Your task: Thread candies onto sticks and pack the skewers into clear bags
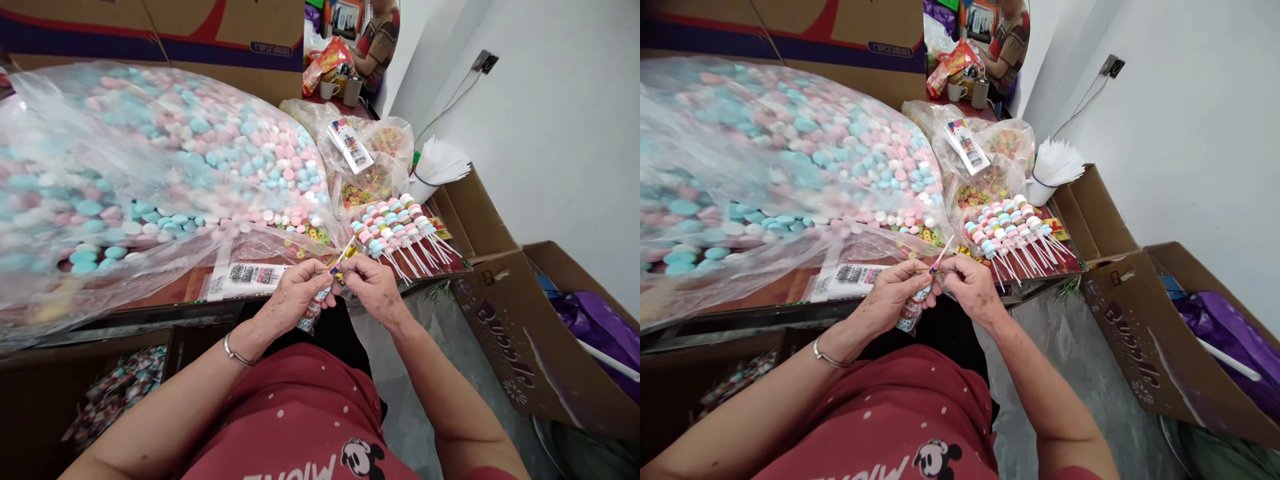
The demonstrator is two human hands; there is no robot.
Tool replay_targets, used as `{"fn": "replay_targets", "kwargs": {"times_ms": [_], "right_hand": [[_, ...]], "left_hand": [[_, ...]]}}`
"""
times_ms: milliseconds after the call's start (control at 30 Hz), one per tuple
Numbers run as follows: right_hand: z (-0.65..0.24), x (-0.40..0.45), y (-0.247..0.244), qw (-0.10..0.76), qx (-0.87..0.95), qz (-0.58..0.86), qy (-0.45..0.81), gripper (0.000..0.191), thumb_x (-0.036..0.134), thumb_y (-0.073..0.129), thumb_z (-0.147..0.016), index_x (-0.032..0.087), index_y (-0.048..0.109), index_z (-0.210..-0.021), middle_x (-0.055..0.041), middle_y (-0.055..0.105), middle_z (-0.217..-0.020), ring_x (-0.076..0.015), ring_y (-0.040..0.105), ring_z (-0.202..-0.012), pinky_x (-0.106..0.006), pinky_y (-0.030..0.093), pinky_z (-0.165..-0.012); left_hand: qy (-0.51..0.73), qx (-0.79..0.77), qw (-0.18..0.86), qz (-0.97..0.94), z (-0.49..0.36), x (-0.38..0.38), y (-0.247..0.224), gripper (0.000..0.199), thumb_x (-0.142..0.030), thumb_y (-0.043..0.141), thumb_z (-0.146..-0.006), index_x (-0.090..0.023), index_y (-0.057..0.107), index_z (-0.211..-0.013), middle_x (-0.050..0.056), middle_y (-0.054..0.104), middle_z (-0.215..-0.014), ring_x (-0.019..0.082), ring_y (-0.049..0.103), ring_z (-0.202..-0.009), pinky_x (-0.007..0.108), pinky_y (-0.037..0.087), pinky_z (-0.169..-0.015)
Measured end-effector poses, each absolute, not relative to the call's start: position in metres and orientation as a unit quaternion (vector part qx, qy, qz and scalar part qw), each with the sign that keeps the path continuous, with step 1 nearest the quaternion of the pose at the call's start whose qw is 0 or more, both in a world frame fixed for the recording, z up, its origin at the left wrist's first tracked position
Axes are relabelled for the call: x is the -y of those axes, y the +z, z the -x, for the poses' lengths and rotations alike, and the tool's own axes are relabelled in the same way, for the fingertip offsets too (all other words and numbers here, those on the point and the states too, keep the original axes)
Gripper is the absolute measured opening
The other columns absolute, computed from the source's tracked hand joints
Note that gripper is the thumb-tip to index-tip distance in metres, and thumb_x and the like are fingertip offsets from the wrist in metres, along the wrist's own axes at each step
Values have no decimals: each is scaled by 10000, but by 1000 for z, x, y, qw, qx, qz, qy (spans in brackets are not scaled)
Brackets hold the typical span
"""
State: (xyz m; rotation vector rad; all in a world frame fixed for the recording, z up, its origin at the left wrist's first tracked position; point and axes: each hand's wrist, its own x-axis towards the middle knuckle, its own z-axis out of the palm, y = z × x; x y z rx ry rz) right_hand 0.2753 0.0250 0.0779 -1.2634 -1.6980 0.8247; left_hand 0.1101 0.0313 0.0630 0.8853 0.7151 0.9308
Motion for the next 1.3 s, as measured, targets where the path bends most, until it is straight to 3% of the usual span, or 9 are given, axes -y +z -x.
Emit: {"fn": "replay_targets", "kwargs": {"times_ms": [167, 333, 433, 533, 633, 767, 867, 1100, 1300], "right_hand": [[-273, -22, 77, 407, 688, 503, 330, 153, 185, 502, -799, 186, 612, -693, 30, 600, -680, -102, 541, -656, -223, 421, -650], [-273, -18, 76, 378, 742, 477, 283, 184, 122, 488, -850, 184, 628, -749, 22, 619, -721, -100, 546, -673, -219, 425, -661], [-271, -15, 75, 347, 817, 448, 110, 188, 135, 491, -927, 168, 644, -823, -17, 624, -763, -131, 547, -731, -250, 438, -700], [-270, -14, 76, 279, 873, 388, -100, 287, 168, 444, -989, 153, 628, -769, -48, 585, -719, -171, 505, -736, -305, 415, -698], [-274, -17, 81, 228, 911, 291, -182, 295, 188, 422, -1008, 134, 648, -826, -68, 603, -760, -197, 516, -806, -343, 423, -729], [-281, -21, 89, 183, 956, 181, -142, 273, 167, 396, -1021, 146, 664, -974, -97, 659, -1116, -207, 507, -1140, -368, 447, -900], [-281, -19, 96, 139, 975, 144, -95, 224, 167, 435, -1010, 149, 652, -1062, -89, 642, -1215, -192, 511, -1160, -339, 457, -875], [-274, -8, 107, 119, 981, 144, -60, 200, 172, 441, -1008, 146, 628, -943, -47, 657, -906, -158, 519, -776, -311, 414, -730], [-274, 2, 105, 131, 976, 154, -77, 240, 147, 393, -1008, 151, 596, -879, -53, 597, -814, -169, 500, -742, -311, 390, -703]], "left_hand": [[438, -342, 736, -387, -108, -26, 60, 284, -337, 757, -727, -174, 556, -845, 7, 709, -657, 108, 618, -497, 182, 453, -465], [435, -377, 721, -385, -106, -23, 63, 253, -336, 736, -720, -177, 549, -780, -1, 690, -636, 99, 589, -471, 148, 379, -384], [425, -403, 712, -387, -107, -24, 65, 230, -335, 725, -714, -171, 564, -741, -15, 663, -587, 88, 561, -431, 136, 344, -347], [411, -411, 716, -387, -108, -27, 66, 208, -301, 723, -685, -165, 566, -697, -23, 638, -535, 85, 559, -411, 142, 373, -359], [345, -404, 749, -397, -103, -35, 68, 218, -280, 749, -632, -162, 569, -665, -17, 620, -484, 99, 548, -375, 162, 384, -343], [152, -353, 800, -460, -89, -50, 69, 181, -233, 784, -587, -133, 643, -640, 38, 679, -531, 119, 586, -398, 176, 418, -349], [53, -296, 810, -503, -83, -55, 65, 116, -202, 772, -593, -120, 692, -612, 52, 698, -547, 120, 600, -411, 177, 451, -368], [-22, -267, 841, -470, -85, -46, 56, 124, -185, 764, -574, -111, 732, -668, 52, 705, -550, 121, 578, -369, 172, 414, -320], [-20, -257, 827, -499, -85, -42, 73, 69, -154, 703, -597, -129, 688, -659, 8, 661, -505, 89, 530, -364, 162, 378, -355]]}}
